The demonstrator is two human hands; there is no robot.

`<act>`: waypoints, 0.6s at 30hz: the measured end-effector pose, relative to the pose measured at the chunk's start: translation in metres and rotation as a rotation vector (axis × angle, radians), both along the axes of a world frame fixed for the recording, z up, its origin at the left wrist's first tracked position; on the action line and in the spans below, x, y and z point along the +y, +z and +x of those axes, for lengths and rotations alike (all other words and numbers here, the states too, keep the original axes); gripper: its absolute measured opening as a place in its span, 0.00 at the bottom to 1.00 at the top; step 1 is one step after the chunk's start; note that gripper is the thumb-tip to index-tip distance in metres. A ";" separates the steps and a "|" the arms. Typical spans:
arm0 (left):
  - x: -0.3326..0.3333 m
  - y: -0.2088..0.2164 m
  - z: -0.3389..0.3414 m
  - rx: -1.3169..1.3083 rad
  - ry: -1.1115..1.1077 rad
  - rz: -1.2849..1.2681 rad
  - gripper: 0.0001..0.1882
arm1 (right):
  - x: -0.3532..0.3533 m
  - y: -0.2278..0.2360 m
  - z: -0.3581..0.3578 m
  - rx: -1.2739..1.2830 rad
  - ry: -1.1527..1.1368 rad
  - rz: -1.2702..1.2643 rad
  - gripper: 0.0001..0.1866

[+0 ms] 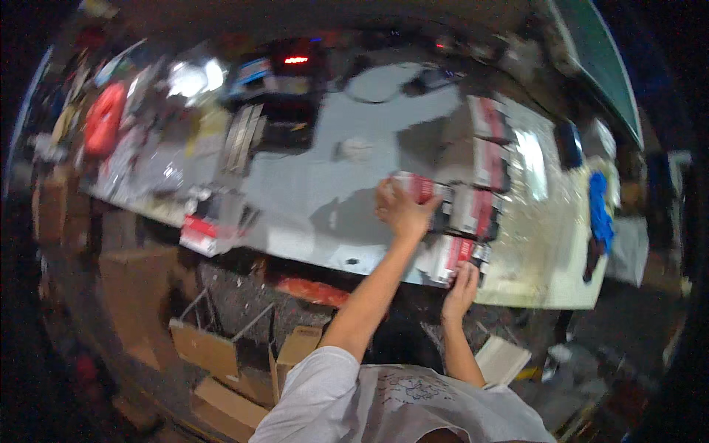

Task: The person repeatedly picks up small rectangular boxes from a table, uses a knife to cut the top flaps, and places the opened boxes back on the table. The action is performed one at a time in a repetitive sequence.

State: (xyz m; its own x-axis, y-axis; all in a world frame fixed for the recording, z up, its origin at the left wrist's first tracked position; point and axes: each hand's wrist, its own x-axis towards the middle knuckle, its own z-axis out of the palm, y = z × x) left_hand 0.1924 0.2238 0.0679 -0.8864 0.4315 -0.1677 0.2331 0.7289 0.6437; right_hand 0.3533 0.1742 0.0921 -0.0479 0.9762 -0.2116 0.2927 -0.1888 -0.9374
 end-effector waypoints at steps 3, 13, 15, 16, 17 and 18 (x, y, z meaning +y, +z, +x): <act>-0.056 0.024 -0.036 0.273 0.092 0.303 0.51 | -0.015 0.026 -0.050 0.145 0.138 -0.012 0.09; -0.300 0.011 -0.214 0.218 0.839 0.271 0.30 | -0.110 0.031 -0.382 -0.173 1.012 0.603 0.19; -0.300 0.004 -0.216 0.199 0.877 0.465 0.30 | -0.127 0.020 -0.405 -0.361 1.106 0.590 0.19; -0.297 0.004 -0.216 0.141 0.911 0.408 0.30 | -0.132 0.016 -0.410 -0.340 1.073 0.583 0.20; -0.297 0.004 -0.216 0.154 0.933 0.386 0.29 | -0.134 0.013 -0.411 -0.327 1.030 0.591 0.20; -0.296 0.006 -0.214 0.134 0.956 0.515 0.29 | -0.135 0.011 -0.411 -0.355 1.012 0.560 0.20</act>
State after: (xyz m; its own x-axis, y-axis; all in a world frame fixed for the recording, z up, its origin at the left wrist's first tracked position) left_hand -0.0220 -0.0722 0.0739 -0.8903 -0.4535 -0.0416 -0.1947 0.2965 0.9350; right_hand -0.0574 0.0395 0.1027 -0.8683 0.4908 0.0722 0.3307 0.6812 -0.6531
